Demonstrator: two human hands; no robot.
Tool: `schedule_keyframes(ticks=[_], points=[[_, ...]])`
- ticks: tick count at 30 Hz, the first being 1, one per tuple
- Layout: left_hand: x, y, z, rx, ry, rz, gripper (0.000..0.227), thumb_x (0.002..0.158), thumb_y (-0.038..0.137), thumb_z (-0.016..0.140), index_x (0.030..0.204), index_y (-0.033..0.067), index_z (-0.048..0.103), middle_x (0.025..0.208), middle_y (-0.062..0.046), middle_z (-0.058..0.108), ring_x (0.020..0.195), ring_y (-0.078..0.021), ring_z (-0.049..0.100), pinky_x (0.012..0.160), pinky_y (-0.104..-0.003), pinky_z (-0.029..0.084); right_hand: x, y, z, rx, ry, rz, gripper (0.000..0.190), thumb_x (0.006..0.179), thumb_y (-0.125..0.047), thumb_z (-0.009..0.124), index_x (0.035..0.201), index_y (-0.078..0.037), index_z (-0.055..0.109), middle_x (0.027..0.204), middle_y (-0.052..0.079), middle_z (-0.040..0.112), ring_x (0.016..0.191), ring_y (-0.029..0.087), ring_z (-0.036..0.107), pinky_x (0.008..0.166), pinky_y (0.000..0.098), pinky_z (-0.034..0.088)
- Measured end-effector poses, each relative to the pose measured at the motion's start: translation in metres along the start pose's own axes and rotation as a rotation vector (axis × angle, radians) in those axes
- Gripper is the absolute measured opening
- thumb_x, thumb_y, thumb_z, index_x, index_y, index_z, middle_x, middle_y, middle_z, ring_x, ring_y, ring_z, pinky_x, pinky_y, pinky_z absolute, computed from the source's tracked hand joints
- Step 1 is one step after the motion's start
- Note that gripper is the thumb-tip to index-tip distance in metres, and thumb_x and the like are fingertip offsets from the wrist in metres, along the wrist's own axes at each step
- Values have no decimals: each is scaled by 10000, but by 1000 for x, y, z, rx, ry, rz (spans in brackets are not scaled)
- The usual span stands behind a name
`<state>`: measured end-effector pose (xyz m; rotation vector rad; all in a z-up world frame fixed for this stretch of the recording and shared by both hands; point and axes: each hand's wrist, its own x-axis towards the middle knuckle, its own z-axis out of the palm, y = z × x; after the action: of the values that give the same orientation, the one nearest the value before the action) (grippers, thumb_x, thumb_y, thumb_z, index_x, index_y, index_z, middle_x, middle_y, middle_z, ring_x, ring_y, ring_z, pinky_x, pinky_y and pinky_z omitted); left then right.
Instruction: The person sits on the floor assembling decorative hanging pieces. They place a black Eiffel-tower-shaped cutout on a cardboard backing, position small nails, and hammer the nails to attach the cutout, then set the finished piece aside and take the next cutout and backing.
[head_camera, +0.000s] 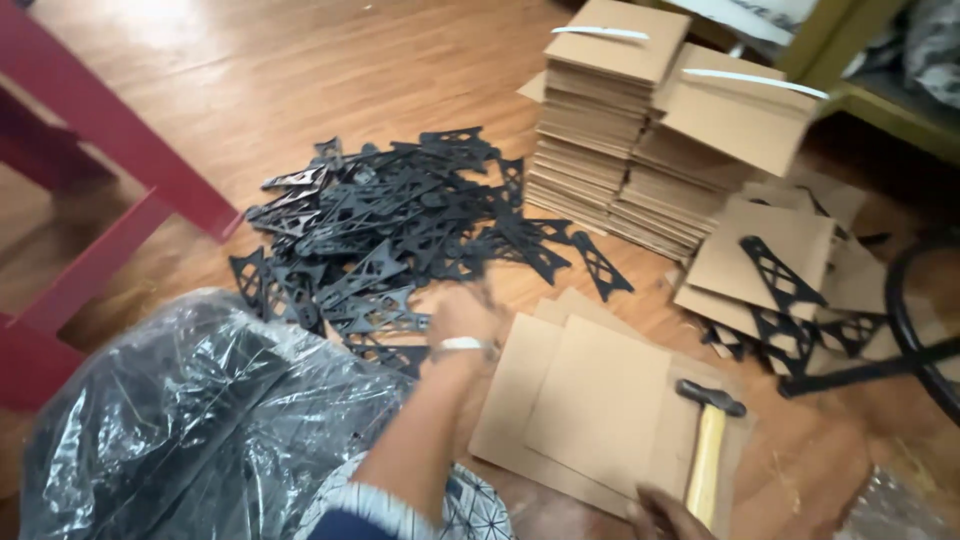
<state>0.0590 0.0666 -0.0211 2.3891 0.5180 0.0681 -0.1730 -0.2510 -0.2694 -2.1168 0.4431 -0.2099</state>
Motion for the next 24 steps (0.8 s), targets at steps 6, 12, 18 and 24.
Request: schedule_keyframes(ticks=[6,12,18,24], points=[[-174,37,-10,51,-450,370,258,852,314,681,989,99,722,929,-189,724,854,-398,706,770,-533,562,16,-217,-40,670,-259,411,449,905,-322,702,1234,-19,743,854,44,730,676,120,634,595,275,503],[-159,-12,51,-124,-739,400,414,743,383,769,979,49,705,915,-187,762,834,-324,754,786,-428,609,46,-144,-25,661,-376,410,275,897,-154,710,1133,-15,725,777,49,709,592,127,592,512,266,441],[-144,11,44,406,-559,227,928,764,570,822,1474,138,410,1585,-105,328,1480,-360,268,1181,-484,303,94,-93,-16,586,-239,281,316,859,-89,716,1156,2,656,878,29,719,758,122,679,690,276,564],[-122,7,52,630,-639,254,1116,764,642,789,1627,283,178,1724,-35,75,1587,-371,-17,1264,-550,97,111,-108,-5,269,-304,264,267,811,-90,810,1049,16,754,869,83,791,777,160,723,732,301,579]])
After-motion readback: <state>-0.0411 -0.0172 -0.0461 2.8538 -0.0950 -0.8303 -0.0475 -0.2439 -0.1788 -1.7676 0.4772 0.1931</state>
